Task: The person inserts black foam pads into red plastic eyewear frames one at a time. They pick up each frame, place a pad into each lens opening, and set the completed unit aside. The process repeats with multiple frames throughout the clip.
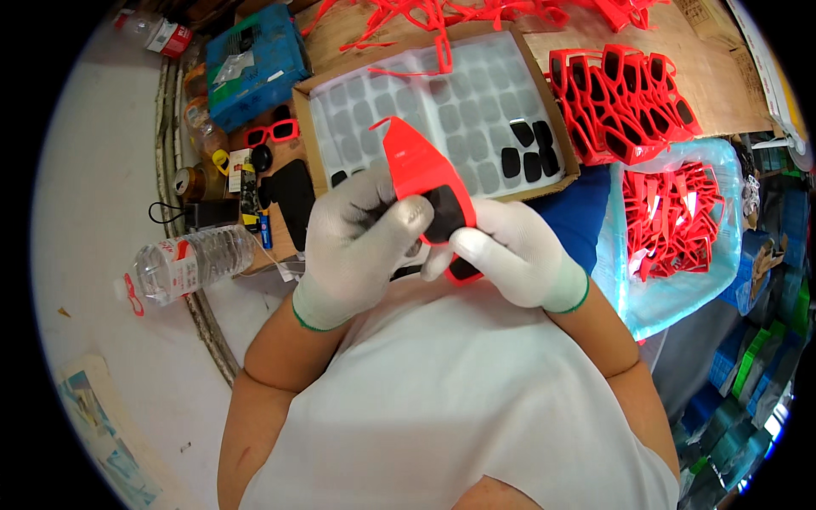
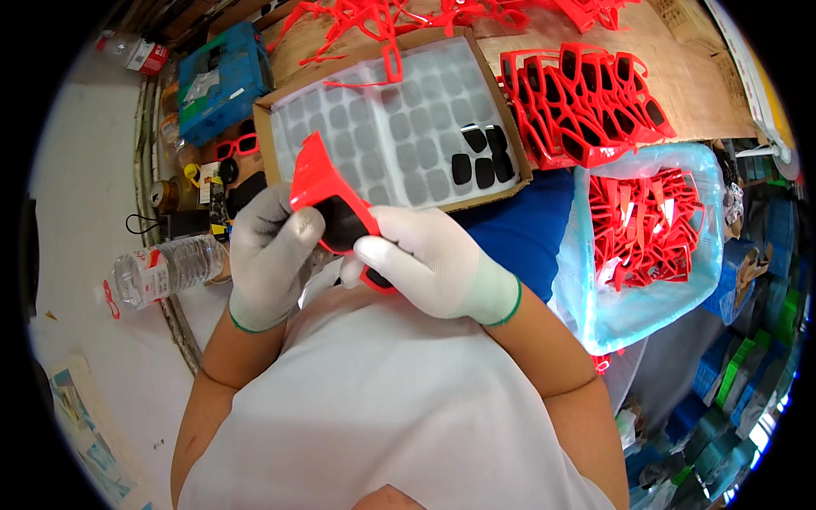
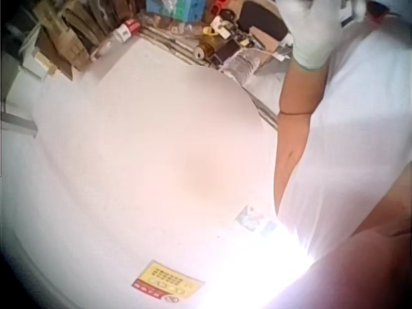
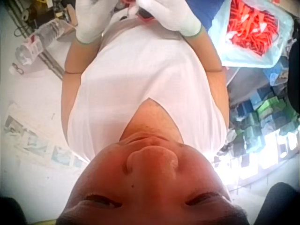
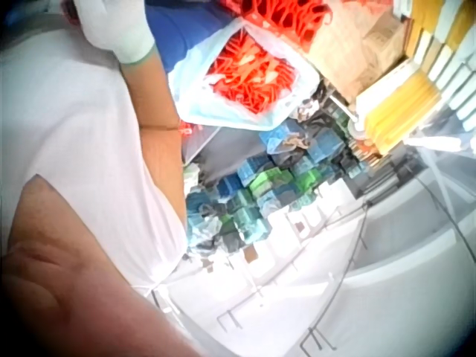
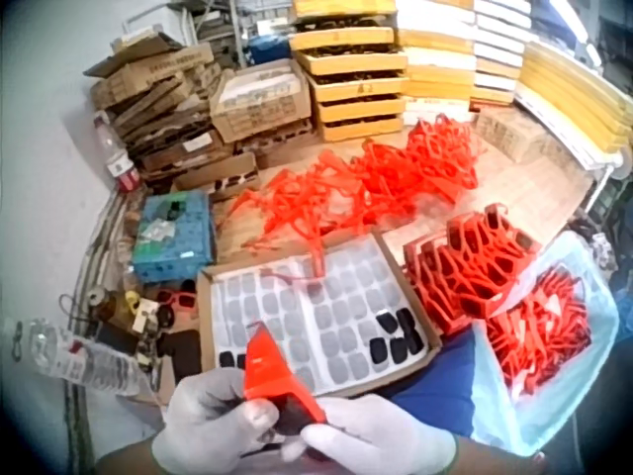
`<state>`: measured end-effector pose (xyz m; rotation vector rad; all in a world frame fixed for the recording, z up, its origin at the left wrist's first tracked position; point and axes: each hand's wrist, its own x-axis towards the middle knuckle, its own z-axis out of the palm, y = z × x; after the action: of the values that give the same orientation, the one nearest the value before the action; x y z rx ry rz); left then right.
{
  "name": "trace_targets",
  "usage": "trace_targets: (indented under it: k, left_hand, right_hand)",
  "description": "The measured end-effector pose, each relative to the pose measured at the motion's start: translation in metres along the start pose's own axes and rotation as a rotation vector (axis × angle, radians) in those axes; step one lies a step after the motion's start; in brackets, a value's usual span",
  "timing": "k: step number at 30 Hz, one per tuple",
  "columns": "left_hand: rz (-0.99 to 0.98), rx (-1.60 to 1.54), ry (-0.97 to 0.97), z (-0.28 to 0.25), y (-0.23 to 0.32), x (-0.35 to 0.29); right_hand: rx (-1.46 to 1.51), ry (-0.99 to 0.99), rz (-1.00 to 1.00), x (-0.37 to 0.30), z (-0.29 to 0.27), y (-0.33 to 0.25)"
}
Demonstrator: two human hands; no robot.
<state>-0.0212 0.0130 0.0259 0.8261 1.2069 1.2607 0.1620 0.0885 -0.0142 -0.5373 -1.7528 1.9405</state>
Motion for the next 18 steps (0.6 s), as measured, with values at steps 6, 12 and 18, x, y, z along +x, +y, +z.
trace_targets:
  k: [6,12,18]
  left_hand:
    - [0.034,0.003,-0.033,-0.002,0.004,-0.003]
    - [0.047,-0.044,-0.084,-0.010,0.003,0.000]
    - [0.024,0.058,0.026,-0.003,-0.010,0.010]
  right_hand:
    - [-0.058,-0.015,0.091,-0.001,0.003,-0.019]
    - [-0.094,-0.008,0.085,0.006,0.001,-0.015]
    - [-0.178,0.215,0.208,0.003,0.011,-0.021]
